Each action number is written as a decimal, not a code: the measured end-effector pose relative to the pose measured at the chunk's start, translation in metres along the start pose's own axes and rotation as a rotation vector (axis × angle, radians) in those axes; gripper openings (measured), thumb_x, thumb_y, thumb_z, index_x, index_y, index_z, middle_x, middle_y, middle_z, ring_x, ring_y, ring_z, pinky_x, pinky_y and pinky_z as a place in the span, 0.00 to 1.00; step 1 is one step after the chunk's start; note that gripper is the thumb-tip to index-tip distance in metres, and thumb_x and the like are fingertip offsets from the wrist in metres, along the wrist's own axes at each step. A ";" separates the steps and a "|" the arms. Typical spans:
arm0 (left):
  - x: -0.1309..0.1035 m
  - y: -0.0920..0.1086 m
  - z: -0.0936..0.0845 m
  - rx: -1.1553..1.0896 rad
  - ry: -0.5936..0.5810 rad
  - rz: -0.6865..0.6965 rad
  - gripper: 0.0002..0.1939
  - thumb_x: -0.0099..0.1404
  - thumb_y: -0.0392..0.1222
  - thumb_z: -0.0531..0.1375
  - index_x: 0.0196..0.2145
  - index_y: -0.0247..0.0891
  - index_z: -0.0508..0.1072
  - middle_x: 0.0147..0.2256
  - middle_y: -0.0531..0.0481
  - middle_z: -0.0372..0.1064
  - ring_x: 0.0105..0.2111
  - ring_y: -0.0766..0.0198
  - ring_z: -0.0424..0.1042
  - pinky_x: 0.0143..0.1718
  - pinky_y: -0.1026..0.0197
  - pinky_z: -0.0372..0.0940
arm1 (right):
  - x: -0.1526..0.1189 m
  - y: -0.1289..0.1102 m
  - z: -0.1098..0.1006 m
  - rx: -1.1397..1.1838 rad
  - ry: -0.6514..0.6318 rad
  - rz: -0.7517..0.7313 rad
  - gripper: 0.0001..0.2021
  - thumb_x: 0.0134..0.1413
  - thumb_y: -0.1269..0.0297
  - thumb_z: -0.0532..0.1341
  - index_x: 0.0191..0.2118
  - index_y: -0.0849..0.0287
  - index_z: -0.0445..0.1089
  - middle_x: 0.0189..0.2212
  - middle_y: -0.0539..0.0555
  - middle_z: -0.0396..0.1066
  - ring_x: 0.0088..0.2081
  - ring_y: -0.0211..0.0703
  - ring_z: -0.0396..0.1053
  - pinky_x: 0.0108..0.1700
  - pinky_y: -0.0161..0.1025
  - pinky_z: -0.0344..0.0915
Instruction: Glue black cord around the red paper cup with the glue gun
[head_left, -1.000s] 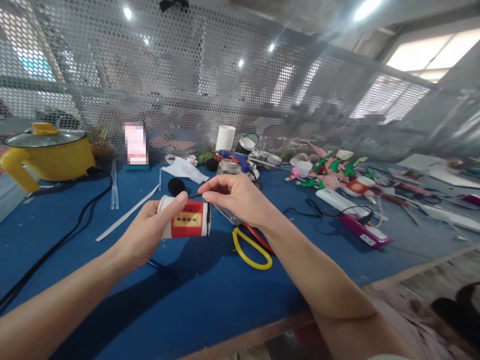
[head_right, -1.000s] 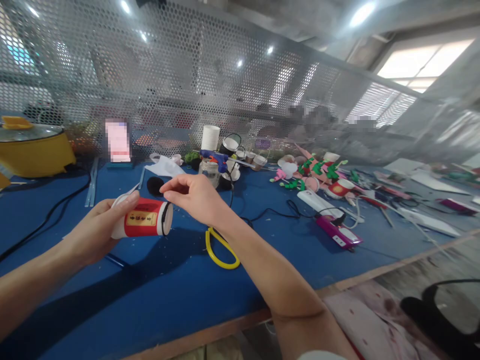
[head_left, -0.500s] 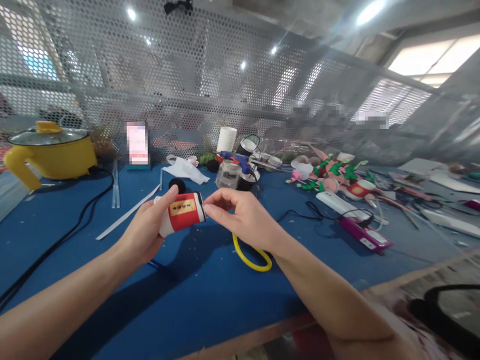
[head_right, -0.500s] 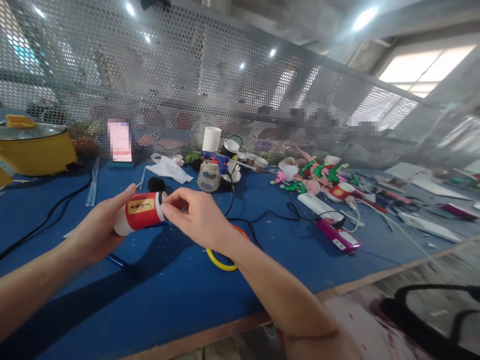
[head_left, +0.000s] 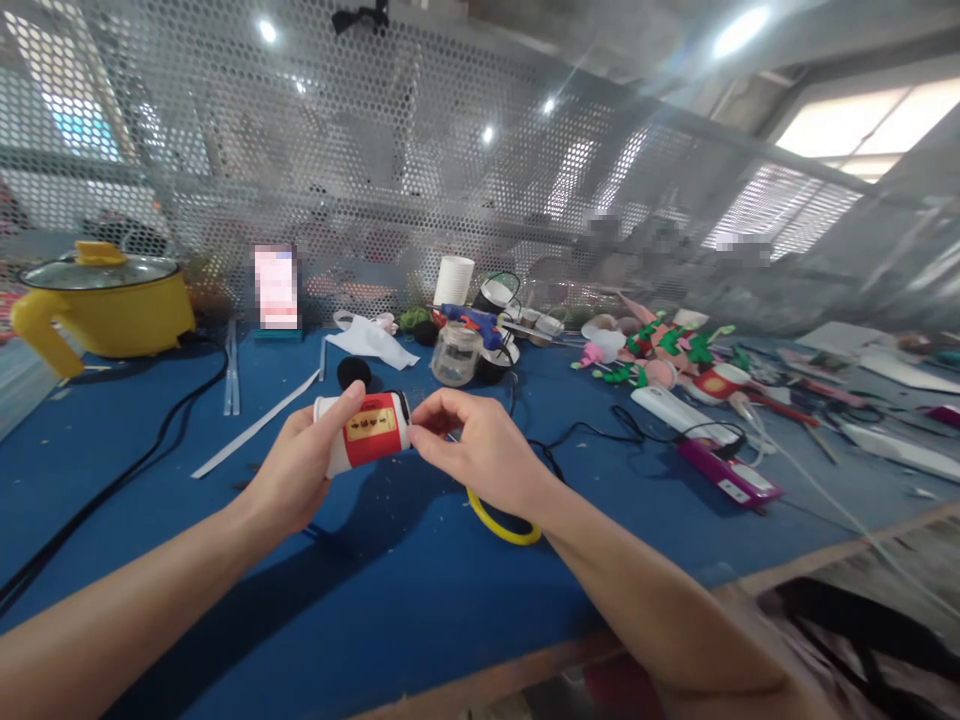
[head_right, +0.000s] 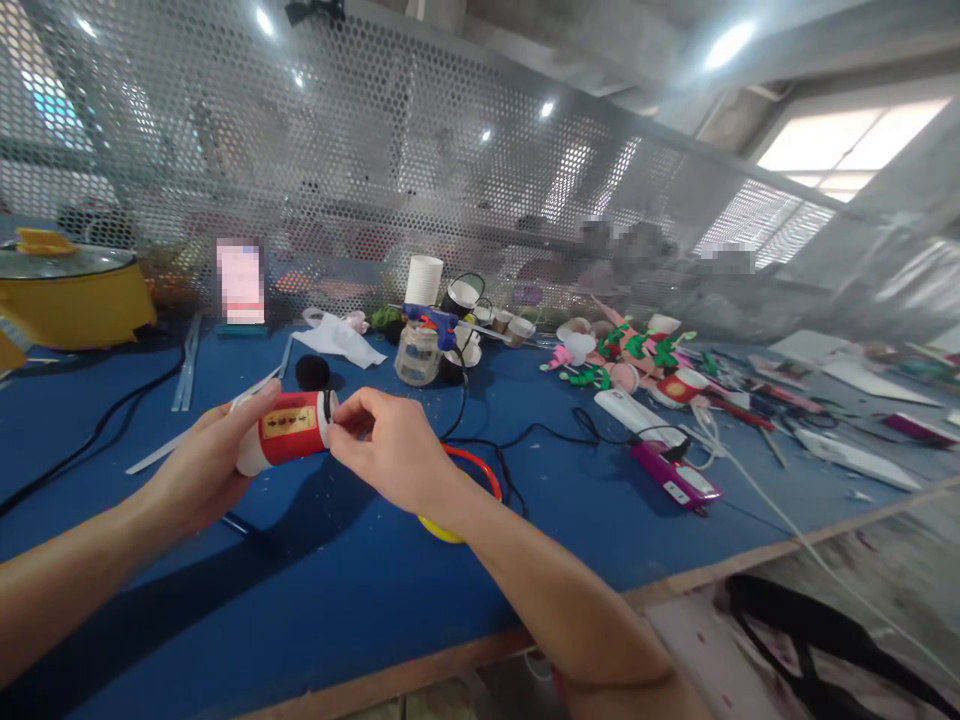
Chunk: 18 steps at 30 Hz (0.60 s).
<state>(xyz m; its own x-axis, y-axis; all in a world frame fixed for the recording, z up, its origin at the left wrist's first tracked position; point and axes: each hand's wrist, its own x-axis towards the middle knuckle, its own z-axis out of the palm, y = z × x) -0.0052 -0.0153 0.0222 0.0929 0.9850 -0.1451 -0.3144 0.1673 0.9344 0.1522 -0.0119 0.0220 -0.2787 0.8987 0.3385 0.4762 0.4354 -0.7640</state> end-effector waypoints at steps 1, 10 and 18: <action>0.000 0.000 0.001 0.001 0.001 0.007 0.11 0.50 0.46 0.62 0.24 0.34 0.73 0.20 0.51 0.71 0.19 0.67 0.67 0.20 0.69 0.60 | 0.000 0.000 0.000 -0.004 0.001 -0.002 0.03 0.44 0.67 0.57 0.26 0.61 0.66 0.23 0.50 0.69 0.24 0.34 0.65 0.28 0.32 0.61; -0.001 0.000 0.003 0.061 0.010 0.038 0.10 0.50 0.45 0.62 0.23 0.34 0.72 0.19 0.51 0.70 0.20 0.66 0.68 0.21 0.68 0.62 | -0.002 0.004 0.002 -0.010 0.012 -0.023 0.05 0.45 0.66 0.56 0.26 0.60 0.66 0.22 0.50 0.69 0.24 0.35 0.65 0.27 0.32 0.61; 0.001 -0.003 0.001 0.037 -0.016 0.022 0.08 0.50 0.42 0.62 0.23 0.35 0.72 0.18 0.53 0.71 0.20 0.67 0.69 0.22 0.69 0.63 | -0.003 0.006 0.002 -0.035 0.027 -0.030 0.05 0.45 0.66 0.56 0.25 0.60 0.68 0.21 0.49 0.70 0.24 0.34 0.65 0.26 0.31 0.60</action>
<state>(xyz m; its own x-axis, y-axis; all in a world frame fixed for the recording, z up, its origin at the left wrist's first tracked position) -0.0036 -0.0152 0.0201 0.1018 0.9876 -0.1198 -0.2809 0.1440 0.9489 0.1541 -0.0122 0.0150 -0.2712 0.8862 0.3757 0.4972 0.4632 -0.7337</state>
